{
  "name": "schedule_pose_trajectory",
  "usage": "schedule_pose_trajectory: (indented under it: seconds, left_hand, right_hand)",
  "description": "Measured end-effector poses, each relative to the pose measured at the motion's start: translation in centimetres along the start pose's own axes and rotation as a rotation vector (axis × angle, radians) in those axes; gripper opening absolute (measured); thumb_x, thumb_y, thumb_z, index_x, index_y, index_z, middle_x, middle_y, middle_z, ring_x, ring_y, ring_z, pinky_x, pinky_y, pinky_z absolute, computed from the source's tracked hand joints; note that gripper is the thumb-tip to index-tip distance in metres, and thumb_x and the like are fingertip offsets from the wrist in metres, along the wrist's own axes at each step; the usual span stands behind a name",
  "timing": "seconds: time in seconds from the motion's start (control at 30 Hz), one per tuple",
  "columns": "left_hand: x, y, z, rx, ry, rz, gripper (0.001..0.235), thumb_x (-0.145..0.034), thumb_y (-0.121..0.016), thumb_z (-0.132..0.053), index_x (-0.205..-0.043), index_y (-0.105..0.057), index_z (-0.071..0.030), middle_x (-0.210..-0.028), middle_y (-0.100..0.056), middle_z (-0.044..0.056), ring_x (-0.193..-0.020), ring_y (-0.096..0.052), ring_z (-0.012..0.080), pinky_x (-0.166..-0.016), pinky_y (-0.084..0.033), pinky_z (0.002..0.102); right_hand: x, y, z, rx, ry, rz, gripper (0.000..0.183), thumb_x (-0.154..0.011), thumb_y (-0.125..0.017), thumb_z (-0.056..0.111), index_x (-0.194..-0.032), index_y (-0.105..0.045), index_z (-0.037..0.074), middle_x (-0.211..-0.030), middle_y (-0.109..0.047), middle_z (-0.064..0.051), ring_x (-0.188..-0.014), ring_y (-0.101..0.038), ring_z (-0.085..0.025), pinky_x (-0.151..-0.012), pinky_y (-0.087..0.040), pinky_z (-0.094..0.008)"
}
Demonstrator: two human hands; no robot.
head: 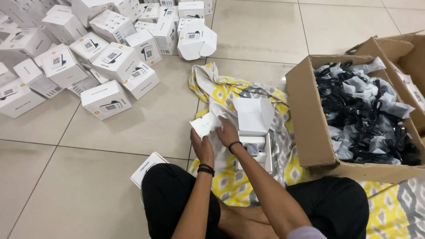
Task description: The person sits on the floor and repeatedly packs small white boxes. They open each box, place a black cable wrapped in a plastic bag inside, close the box, and set it aside. The process is repeated for multiple boxes.
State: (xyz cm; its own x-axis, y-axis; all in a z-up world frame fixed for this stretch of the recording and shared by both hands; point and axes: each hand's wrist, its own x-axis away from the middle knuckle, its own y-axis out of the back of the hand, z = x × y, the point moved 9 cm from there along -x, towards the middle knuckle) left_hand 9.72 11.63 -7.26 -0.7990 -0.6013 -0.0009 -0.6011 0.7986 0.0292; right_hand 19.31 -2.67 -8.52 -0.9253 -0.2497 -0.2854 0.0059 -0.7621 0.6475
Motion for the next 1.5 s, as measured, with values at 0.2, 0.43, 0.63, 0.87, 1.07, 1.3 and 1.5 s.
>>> schedule_pose_trajectory:
  seconds: [0.2, 0.43, 0.63, 0.87, 1.07, 1.3, 1.5]
  left_hand:
    - [9.0, -2.6, -13.9, -0.074, -0.294, 0.345, 0.045, -0.099, -0.052, -0.012, -0.143, -0.056, -0.002, -0.149, -0.055, 0.015, -0.137, -0.051, 0.0305, -0.115, -0.039, 0.039]
    - [11.7, -6.2, -7.9, 0.021, -0.122, 0.541, 0.039, -0.098, -0.052, -0.011, -0.134, -0.062, -0.001, -0.138, -0.064, 0.013, -0.121, -0.066, 0.0247, -0.1, -0.053, 0.035]
    - [11.3, -6.2, -5.9, -0.18, -0.116, 0.525, 0.036, -0.097, -0.056, -0.011, -0.131, -0.061, -0.001, -0.138, -0.062, 0.012, -0.111, -0.068, 0.0249, -0.091, -0.057, 0.035]
    - [11.5, -6.5, -5.9, -0.488, -0.314, 0.468, 0.037, -0.089, -0.071, -0.013, -0.124, -0.066, -0.002, -0.133, -0.065, 0.012, -0.109, -0.067, 0.0295, -0.092, -0.055, 0.038]
    - [12.2, -7.9, -7.2, -0.872, -0.396, 0.554, 0.059, -0.078, -0.081, -0.016, -0.133, -0.059, -0.01, -0.146, -0.05, 0.01, -0.129, -0.05, 0.0319, -0.103, -0.045, 0.044]
    - [10.1, -12.2, -6.6, -1.241, -0.519, 0.653, 0.108, -0.071, -0.089, -0.023, -0.157, -0.025, -0.019, -0.162, -0.026, 0.014, -0.148, -0.026, 0.035, -0.115, -0.028, 0.054]
    - [3.3, -14.0, 2.9, -0.389, -0.039, 0.648, 0.113, -0.081, -0.077, -0.046, -0.161, -0.007, -0.007, -0.168, -0.012, 0.016, -0.155, -0.014, 0.0329, -0.124, -0.018, 0.043]
  right_hand:
    - [11.4, 21.2, 7.4, -0.039, -0.253, -0.468, 0.035, -0.092, -0.068, 0.005, -0.127, -0.067, 0.002, -0.117, -0.071, -0.016, -0.093, -0.074, -0.027, -0.075, -0.059, -0.035]
    - [16.5, 22.5, 2.0, -0.049, -0.377, -0.481, 0.032, -0.088, -0.071, 0.004, -0.12, -0.07, 0.002, -0.108, -0.072, -0.015, -0.084, -0.074, -0.024, -0.075, -0.06, -0.033]
    - [16.9, 20.2, 1.2, -0.042, -0.301, -0.426, 0.034, -0.087, -0.072, 0.003, -0.121, -0.068, 0.001, -0.109, -0.07, -0.016, -0.089, -0.073, -0.027, -0.077, -0.061, -0.033]
    - [17.1, 19.6, 1.1, 0.166, -0.437, -0.299, 0.035, -0.087, -0.072, 0.007, -0.123, -0.069, 0.005, -0.115, -0.069, -0.014, -0.098, -0.069, -0.032, -0.086, -0.056, -0.04]
    - [18.3, 16.5, -1.2, 0.203, -0.363, -0.223, 0.053, -0.081, -0.071, 0.003, -0.133, -0.06, 0.008, -0.13, -0.058, -0.019, -0.121, -0.056, -0.037, -0.1, -0.049, -0.044]
    - [19.0, 15.5, -3.4, 0.011, -0.262, -0.151, 0.086, -0.074, -0.062, -0.006, -0.155, -0.036, 0.006, -0.143, -0.052, -0.024, -0.131, -0.051, -0.042, -0.108, -0.046, -0.045]
    - [14.1, 14.9, -10.7, -0.337, -0.541, -0.134, 0.078, -0.094, -0.06, 0.049, -0.156, -0.037, 0.008, -0.155, -0.047, -0.016, -0.141, -0.048, -0.031, -0.116, -0.037, -0.04]
